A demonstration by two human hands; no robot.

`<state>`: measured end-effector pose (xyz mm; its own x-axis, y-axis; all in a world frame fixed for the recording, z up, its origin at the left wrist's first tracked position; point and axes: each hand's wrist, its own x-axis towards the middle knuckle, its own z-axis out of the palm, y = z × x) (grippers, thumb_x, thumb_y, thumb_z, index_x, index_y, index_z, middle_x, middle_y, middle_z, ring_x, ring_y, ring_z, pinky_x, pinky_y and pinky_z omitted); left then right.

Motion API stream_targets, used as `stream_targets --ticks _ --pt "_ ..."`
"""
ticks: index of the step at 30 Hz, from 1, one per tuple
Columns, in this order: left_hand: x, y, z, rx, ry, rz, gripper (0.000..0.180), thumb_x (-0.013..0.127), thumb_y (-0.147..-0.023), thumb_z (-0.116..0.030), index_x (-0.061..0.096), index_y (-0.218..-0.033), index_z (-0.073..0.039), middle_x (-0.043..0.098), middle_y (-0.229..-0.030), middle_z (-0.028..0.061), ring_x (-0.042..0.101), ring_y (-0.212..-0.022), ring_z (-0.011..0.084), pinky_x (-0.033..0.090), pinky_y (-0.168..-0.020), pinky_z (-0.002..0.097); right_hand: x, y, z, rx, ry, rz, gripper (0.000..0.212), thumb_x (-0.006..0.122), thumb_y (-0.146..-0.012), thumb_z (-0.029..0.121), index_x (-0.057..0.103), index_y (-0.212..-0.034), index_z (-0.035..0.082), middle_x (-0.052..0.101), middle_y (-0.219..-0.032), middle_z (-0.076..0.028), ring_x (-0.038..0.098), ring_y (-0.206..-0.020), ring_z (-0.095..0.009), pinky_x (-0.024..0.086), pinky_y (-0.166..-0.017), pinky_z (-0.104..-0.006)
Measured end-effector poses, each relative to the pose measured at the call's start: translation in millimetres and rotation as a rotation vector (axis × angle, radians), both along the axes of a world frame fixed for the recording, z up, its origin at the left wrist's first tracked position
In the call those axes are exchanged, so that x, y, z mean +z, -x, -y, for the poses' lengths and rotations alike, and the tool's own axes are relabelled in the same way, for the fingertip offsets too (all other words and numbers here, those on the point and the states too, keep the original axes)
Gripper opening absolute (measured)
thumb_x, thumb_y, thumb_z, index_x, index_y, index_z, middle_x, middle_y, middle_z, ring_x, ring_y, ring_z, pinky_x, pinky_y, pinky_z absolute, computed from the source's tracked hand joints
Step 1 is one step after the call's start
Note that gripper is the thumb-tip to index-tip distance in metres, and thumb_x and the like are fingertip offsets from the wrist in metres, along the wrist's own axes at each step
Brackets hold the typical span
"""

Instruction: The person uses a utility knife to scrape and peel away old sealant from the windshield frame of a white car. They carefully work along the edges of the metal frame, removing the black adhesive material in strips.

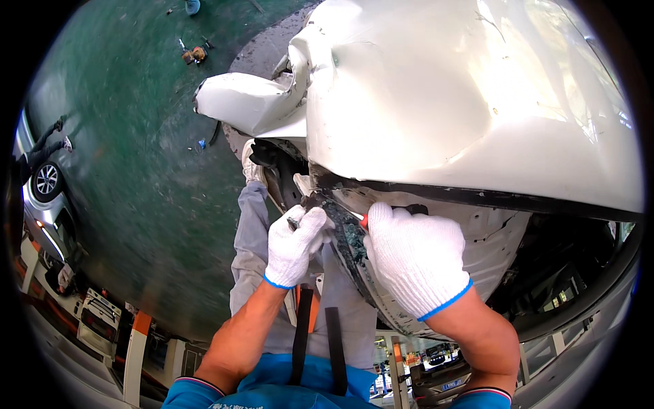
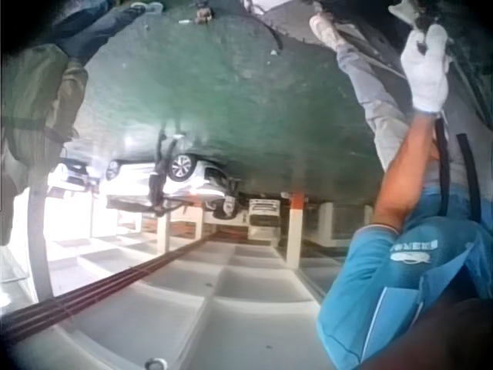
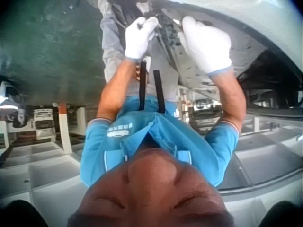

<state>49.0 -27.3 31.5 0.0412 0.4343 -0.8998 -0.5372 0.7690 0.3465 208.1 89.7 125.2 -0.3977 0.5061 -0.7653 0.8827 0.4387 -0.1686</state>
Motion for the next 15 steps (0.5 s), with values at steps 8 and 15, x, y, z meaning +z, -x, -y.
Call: stream_targets --ticks 8,15 --pt "-14.0 26.1 -6.2 -0.217 0.012 0.051 0.031 0.074 -0.099 -0.019 0.06 -0.073 -0.009 0.05 -0.062 -0.0066 0.043 -0.057 0.002 0.032 -0.052 0.0226 4.8 6.9 -10.9 0.124 -0.014 0.061 0.02 0.071 -0.088 0.027 0.06 -0.091 0.01 0.065 -0.069 -0.008 0.068 -0.059 -0.029 0.05 -0.052 -0.0426" --pt "-19.3 17.1 4.8 -0.157 -0.017 0.026 0.032 0.075 -0.098 -0.023 0.06 -0.073 -0.009 0.049 -0.062 -0.0066 0.043 -0.058 0.0024 0.032 -0.052 0.0233 1.0 16.2 -17.7 0.139 0.003 0.054 0.02 0.07 -0.09 0.027 0.06 -0.09 0.01 0.065 -0.069 -0.009 0.068 -0.059 -0.028 0.05 -0.052 -0.0419"
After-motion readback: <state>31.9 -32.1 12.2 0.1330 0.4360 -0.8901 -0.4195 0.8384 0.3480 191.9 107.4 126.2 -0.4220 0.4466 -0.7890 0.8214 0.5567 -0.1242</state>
